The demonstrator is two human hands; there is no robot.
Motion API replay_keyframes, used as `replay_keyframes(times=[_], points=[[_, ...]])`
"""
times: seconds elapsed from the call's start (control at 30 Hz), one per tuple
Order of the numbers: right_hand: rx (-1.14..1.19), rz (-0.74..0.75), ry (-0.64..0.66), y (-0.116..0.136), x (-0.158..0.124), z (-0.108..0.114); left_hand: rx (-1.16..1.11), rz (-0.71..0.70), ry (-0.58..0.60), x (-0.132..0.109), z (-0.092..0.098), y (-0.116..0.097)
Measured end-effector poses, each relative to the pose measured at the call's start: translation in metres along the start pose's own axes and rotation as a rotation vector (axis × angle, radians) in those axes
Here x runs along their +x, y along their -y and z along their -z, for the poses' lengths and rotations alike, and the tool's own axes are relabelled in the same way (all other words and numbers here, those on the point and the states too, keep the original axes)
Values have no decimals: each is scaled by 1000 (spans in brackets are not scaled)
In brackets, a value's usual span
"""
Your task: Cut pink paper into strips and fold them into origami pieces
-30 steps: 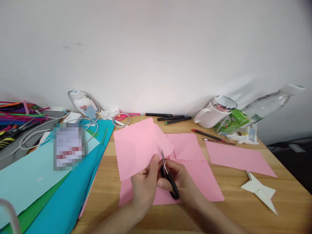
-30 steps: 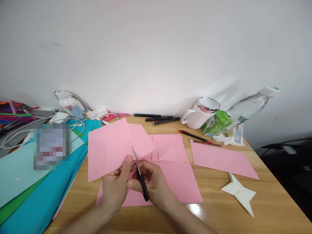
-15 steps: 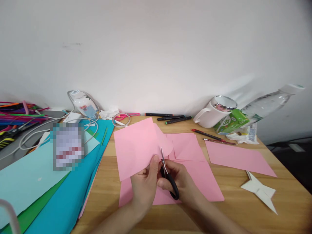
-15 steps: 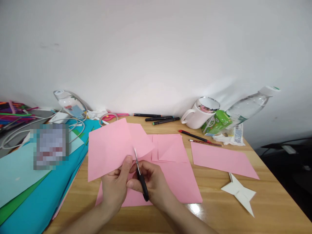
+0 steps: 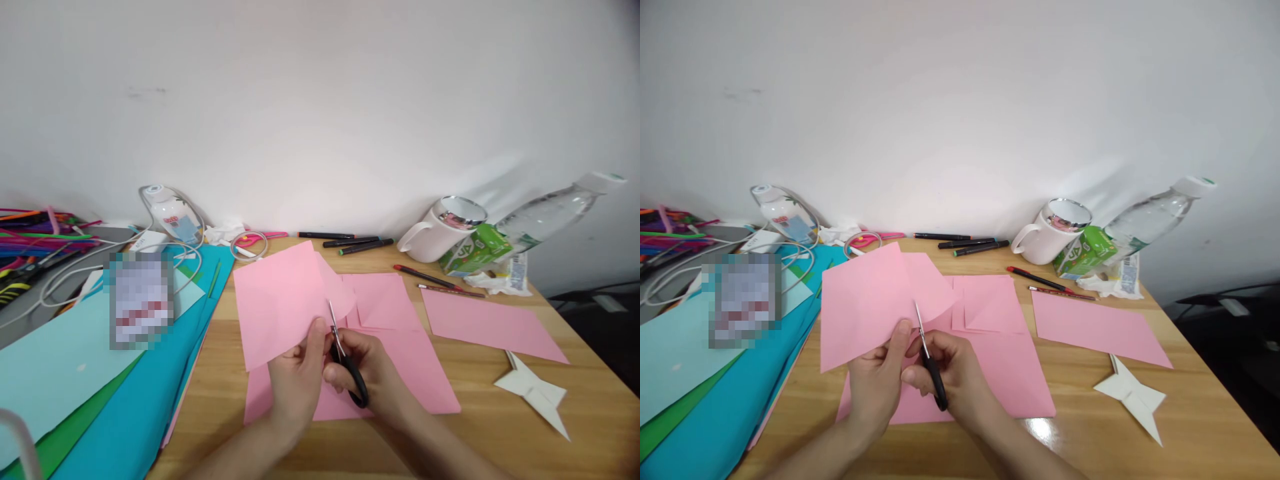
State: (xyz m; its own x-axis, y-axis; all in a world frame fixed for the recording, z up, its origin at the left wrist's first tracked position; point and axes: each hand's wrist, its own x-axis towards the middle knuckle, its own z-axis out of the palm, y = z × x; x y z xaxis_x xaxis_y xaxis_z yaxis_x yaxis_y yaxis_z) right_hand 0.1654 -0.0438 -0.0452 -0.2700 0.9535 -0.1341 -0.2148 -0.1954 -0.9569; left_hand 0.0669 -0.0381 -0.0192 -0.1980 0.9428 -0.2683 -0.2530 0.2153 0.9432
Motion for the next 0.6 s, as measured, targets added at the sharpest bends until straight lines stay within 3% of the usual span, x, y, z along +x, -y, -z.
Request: replay_keyframes(times=[0.2, 0.4, 0.6], points=[[12, -8, -6, 2, 0, -1, -39, 9, 45, 1, 2, 3], [84, -32, 11, 2, -1, 1, -145, -163, -13, 11, 8, 10], [134, -4, 68, 5, -1, 3, 18, -196, -25, 13, 11, 19]])
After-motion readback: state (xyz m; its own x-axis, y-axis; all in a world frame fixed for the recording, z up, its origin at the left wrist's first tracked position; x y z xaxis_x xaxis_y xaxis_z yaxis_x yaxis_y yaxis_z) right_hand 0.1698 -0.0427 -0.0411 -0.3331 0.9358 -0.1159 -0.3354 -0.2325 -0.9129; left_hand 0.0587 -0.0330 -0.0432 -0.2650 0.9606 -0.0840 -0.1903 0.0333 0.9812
